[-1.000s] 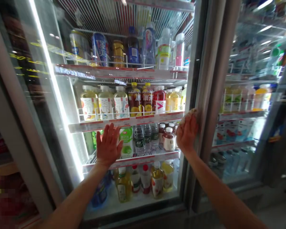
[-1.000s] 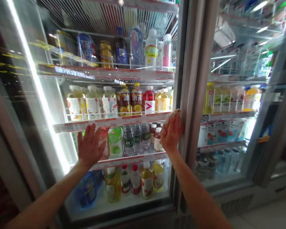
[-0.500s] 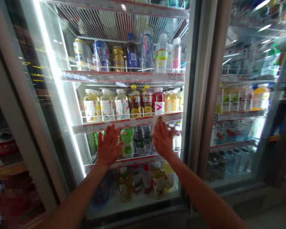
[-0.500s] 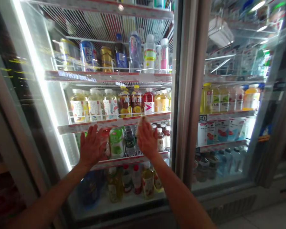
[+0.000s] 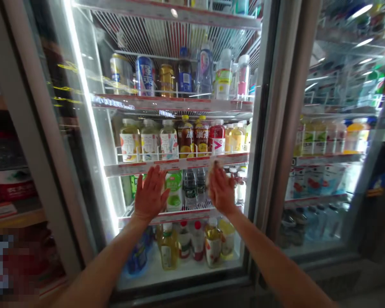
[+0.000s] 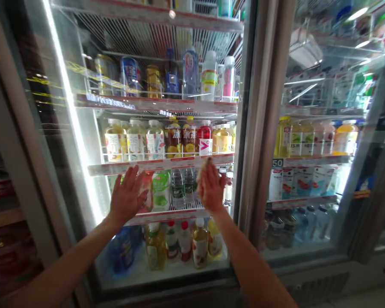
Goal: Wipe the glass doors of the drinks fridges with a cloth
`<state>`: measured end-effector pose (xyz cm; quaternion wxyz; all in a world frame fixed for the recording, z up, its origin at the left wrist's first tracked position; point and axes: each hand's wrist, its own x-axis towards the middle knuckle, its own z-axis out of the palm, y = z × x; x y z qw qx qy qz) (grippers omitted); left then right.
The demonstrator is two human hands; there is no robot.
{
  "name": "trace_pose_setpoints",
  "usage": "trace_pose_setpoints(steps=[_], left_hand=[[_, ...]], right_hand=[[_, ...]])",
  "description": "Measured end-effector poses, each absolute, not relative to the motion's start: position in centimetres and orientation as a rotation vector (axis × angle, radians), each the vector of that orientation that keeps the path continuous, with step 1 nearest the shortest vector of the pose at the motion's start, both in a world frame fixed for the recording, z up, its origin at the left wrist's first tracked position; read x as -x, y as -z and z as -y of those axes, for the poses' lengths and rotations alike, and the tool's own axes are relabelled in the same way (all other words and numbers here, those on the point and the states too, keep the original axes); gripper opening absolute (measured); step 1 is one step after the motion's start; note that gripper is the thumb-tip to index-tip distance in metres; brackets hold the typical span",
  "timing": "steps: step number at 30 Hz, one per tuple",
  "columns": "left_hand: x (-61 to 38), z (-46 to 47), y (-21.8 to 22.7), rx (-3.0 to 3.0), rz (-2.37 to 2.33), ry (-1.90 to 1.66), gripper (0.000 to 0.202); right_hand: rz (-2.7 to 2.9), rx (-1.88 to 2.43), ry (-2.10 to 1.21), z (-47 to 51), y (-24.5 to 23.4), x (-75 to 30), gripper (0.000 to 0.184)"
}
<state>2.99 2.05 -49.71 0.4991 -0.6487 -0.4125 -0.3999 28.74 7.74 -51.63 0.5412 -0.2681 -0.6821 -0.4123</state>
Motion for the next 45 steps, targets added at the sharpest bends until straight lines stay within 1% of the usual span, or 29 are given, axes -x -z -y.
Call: trace_pose_setpoints(steps=[3, 5, 7, 10, 12, 15, 18, 20, 22, 24, 26, 30, 32, 36, 39, 42, 45], left_hand=[[-2.0, -1.1, 50.2, 1.561, 1.088, 0.986, 0.065], [-1.0, -0.6, 50.8, 1.505, 1.147, 1.047, 0.066], [-0.2, -0.3, 51.5, 1.488, 1.198, 1.088, 0.067], [0.6, -0.2, 52.1, 1.513, 1.246, 1.079, 0.067], [0.7, -0.2, 52.3, 1.512, 1.237, 1.059, 0.067], [0.6, -0.6, 52.5, 1.493, 1.219, 1.041, 0.068], [0.4, -1.1, 52.8, 1.465, 1.225, 1.039, 0.070], [0.4, -1.2, 52.9, 1.466, 1.215, 1.040, 0.071], [0.5, -1.1, 52.8, 1.481, 1.193, 1.044, 0.071], [0.6, -0.8, 52.7, 1.493, 1.184, 1.041, 0.071], [0.6, -0.6, 52.6, 1.498, 1.199, 1.028, 0.070], [0.5, -0.6, 52.6, 1.495, 1.233, 1.036, 0.069], [0.4, -0.7, 52.7, 1.490, 1.243, 1.054, 0.069], [0.7, -0.6, 52.6, 1.519, 1.276, 1.009, 0.070], [1.1, -0.1, 52.4, 1.525, 1.267, 0.957, 0.068], [1.3, 0.6, 51.9, 1.522, 1.216, 0.931, 0.069], [1.4, 1.1, 50.5, 1.484, 1.165, 0.966, 0.071]], right_hand=[[1.374, 0.777, 0.918, -8.8, 50.5, -31.1, 0.064], [1.341, 0.805, 0.915, -8.6, 50.8, -29.3, 0.065], [1.478, 0.737, 0.951, -7.7, 51.6, -26.1, 0.064], [1.749, 0.576, 1.009, -6.3, 52.1, -23.1, 0.057], [1.791, 0.553, 1.005, -6.3, 51.2, -24.1, 0.056], [1.579, 0.689, 0.934, -7.5, 48.8, -27.2, 0.061], [1.416, 0.805, 0.883, -7.9, 47.6, -26.6, 0.062], [1.505, 0.759, 0.917, -7.0, 48.3, -23.7, 0.058], [1.702, 0.613, 0.983, -5.9, 49.5, -20.9, 0.053], [1.841, 0.509, 1.028, -5.2, 50.0, -20.1, 0.051], [1.824, 0.537, 1.025, -5.6, 49.4, -21.9, 0.052], [1.501, 0.757, 0.922, -7.9, 46.3, -27.1, 0.060], [1.402, 0.827, 0.879, -8.3, 45.6, -27.0, 0.059], [1.639, 0.673, 0.959, -7.2, 46.7, -22.9, 0.052], [1.722, 0.634, 0.996, -7.2, 47.4, -23.4, 0.053], [1.509, 0.757, 0.950, -8.7, 46.5, -28.0, 0.059], [1.270, 0.820, 0.886, -9.6, 45.4, -30.9, 0.062]])
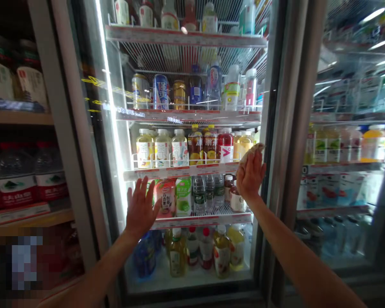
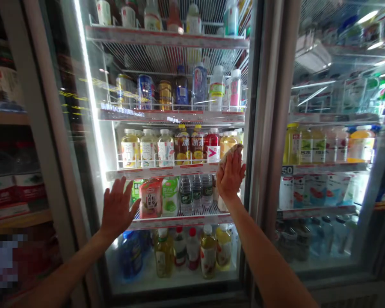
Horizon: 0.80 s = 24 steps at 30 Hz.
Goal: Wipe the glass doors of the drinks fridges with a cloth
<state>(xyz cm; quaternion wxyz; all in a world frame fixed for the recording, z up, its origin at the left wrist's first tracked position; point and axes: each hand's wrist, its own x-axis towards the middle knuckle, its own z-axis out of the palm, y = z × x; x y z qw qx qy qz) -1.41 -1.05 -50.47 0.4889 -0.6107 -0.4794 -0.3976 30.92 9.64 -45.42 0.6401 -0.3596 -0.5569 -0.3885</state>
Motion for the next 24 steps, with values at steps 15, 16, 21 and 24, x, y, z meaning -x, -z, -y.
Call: trace_pose_setpoints(steps=[15, 16, 21, 24], left_hand=[[-0.2, -2.4, 44.0, 1.457, 1.179, 1.119, 0.065], [-0.2, -2.4, 44.1, 1.452, 1.177, 1.120, 0.065], [-0.2, -2.3, 44.0, 1.442, 1.182, 1.099, 0.066], [-0.1, -2.3, 44.0, 1.440, 1.176, 1.100, 0.065]], right_hand=[[1.191, 0.911, 0.870, -10.7, 43.7, -33.3, 0.060], [1.215, 0.892, 0.881, -10.5, 43.8, -32.4, 0.060], [1.620, 0.679, 1.021, -8.0, 45.0, -26.7, 0.051], [1.628, 0.677, 1.041, -8.4, 44.4, -29.1, 0.050]])
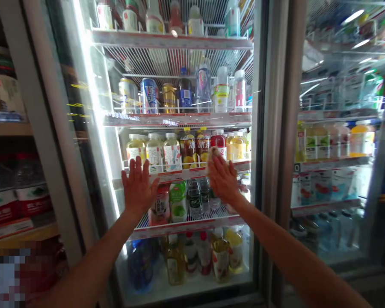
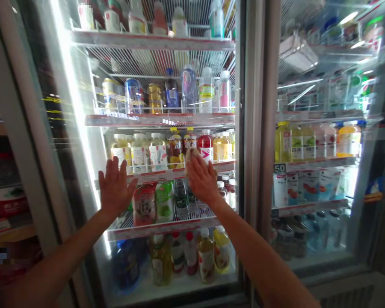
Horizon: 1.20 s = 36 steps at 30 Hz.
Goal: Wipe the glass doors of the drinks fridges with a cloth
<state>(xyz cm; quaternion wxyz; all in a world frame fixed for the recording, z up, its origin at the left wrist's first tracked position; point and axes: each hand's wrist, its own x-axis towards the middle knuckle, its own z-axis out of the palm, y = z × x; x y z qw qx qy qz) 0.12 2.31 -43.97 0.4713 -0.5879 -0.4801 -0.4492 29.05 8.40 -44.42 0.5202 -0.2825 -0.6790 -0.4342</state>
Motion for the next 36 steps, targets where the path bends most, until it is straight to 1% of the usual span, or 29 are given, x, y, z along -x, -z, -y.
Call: trace_pose_setpoints(steps=[3, 5, 7, 11, 14, 17, 20, 24, 27, 29, 32, 34, 36], left_hand=[[-0.2, -2.4, 44.1, 1.440, 1.166, 1.092, 0.065], [-0.3, -2.5, 44.1, 1.429, 1.165, 1.089, 0.065], [-0.4, -2.4, 44.1, 1.426, 1.185, 1.087, 0.064], [-0.3, -2.1, 44.0, 1.430, 1.218, 1.071, 0.064], [-0.2, -1.9, 44.0, 1.435, 1.217, 1.060, 0.063], [-0.2, -2.0, 44.1, 1.436, 1.207, 1.053, 0.062], [-0.3, -2.2, 44.1, 1.411, 1.187, 1.052, 0.063], [-0.2, -2.0, 44.1, 1.410, 1.178, 1.036, 0.064], [0.0, -1.8, 44.0, 1.411, 1.180, 1.016, 0.064], [0.1, -1.7, 44.0, 1.414, 1.175, 1.008, 0.064], [0.1, -1.9, 44.1, 1.426, 1.180, 1.009, 0.065], [0.1, -2.0, 44.2, 1.424, 1.174, 1.013, 0.065], [0.0, -2.0, 44.2, 1.423, 1.163, 1.012, 0.064]], right_hand=[[1.349, 0.839, 0.944, -9.8, 42.8, -32.6, 0.056], [1.258, 0.877, 0.907, -10.0, 42.1, -32.3, 0.057], [1.327, 0.829, 0.938, -9.3, 42.2, -29.7, 0.055], [1.641, 0.636, 1.052, -7.3, 43.4, -24.5, 0.050], [1.619, 0.629, 1.043, -7.8, 43.2, -26.6, 0.053], [1.385, 0.754, 0.960, -9.5, 41.9, -30.7, 0.058], [1.250, 0.828, 0.906, -9.7, 41.0, -30.2, 0.059], [1.518, 0.700, 0.999, -7.5, 42.1, -23.6, 0.054], [1.681, 0.618, 1.043, -6.8, 42.6, -22.7, 0.050], [1.607, 0.656, 1.029, -7.7, 42.1, -25.5, 0.052], [1.310, 0.785, 0.966, -9.7, 40.5, -30.1, 0.056], [1.186, 0.835, 0.938, -10.3, 39.7, -30.4, 0.056], [1.226, 0.820, 0.957, -9.8, 39.7, -28.0, 0.055]])
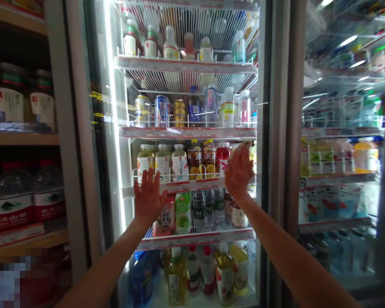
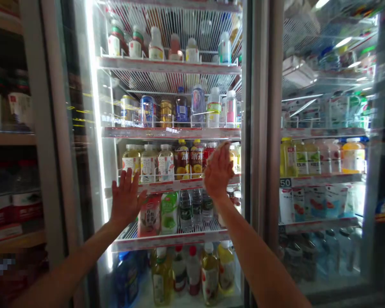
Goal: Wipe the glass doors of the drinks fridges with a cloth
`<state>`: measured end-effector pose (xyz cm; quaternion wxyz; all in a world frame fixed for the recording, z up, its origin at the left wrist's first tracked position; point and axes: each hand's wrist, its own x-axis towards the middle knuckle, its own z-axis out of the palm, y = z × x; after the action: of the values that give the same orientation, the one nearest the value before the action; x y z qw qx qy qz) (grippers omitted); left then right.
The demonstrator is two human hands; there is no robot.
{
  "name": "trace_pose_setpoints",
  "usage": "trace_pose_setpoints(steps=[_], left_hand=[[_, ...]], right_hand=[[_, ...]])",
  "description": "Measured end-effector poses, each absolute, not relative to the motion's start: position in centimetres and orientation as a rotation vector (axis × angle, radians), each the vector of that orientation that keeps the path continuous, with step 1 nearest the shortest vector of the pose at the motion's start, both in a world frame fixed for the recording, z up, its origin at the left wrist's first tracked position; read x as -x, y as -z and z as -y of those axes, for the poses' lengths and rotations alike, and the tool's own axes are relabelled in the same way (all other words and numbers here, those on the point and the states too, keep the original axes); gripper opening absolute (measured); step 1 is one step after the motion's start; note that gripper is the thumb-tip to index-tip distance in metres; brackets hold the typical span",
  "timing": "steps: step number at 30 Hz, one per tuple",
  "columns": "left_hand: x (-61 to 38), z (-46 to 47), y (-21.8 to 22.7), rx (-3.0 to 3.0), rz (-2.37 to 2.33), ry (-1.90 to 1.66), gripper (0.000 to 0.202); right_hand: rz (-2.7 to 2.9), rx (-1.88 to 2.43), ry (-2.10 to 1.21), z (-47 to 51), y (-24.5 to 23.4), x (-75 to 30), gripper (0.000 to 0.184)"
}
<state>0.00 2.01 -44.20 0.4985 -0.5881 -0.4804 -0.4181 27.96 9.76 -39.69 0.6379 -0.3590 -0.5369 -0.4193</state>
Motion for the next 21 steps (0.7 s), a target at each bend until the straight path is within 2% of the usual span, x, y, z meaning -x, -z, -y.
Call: trace_pose_setpoints(steps=[5, 10, 13, 18, 21], left_hand=[[0.7, -1.2, 43.8, 1.444, 1.165, 0.969, 0.062], [2.6, -0.7, 43.0, 1.413, 1.292, 1.019, 0.065], [3.0, -0.8, 42.7, 1.383, 1.386, 1.064, 0.069], [2.9, -0.6, 42.7, 1.403, 1.389, 1.061, 0.069], [3.0, -0.4, 42.7, 1.425, 1.373, 1.049, 0.068]], right_hand=[[1.565, 0.606, 1.107, -7.3, 40.8, -22.5, 0.048], [1.337, 0.703, 1.028, -9.1, 39.1, -28.5, 0.056], [1.227, 0.784, 0.981, -9.7, 38.6, -28.3, 0.057], [1.524, 0.653, 1.090, -7.4, 40.8, -21.4, 0.048], [1.598, 0.612, 1.087, -7.3, 40.7, -22.6, 0.048]])
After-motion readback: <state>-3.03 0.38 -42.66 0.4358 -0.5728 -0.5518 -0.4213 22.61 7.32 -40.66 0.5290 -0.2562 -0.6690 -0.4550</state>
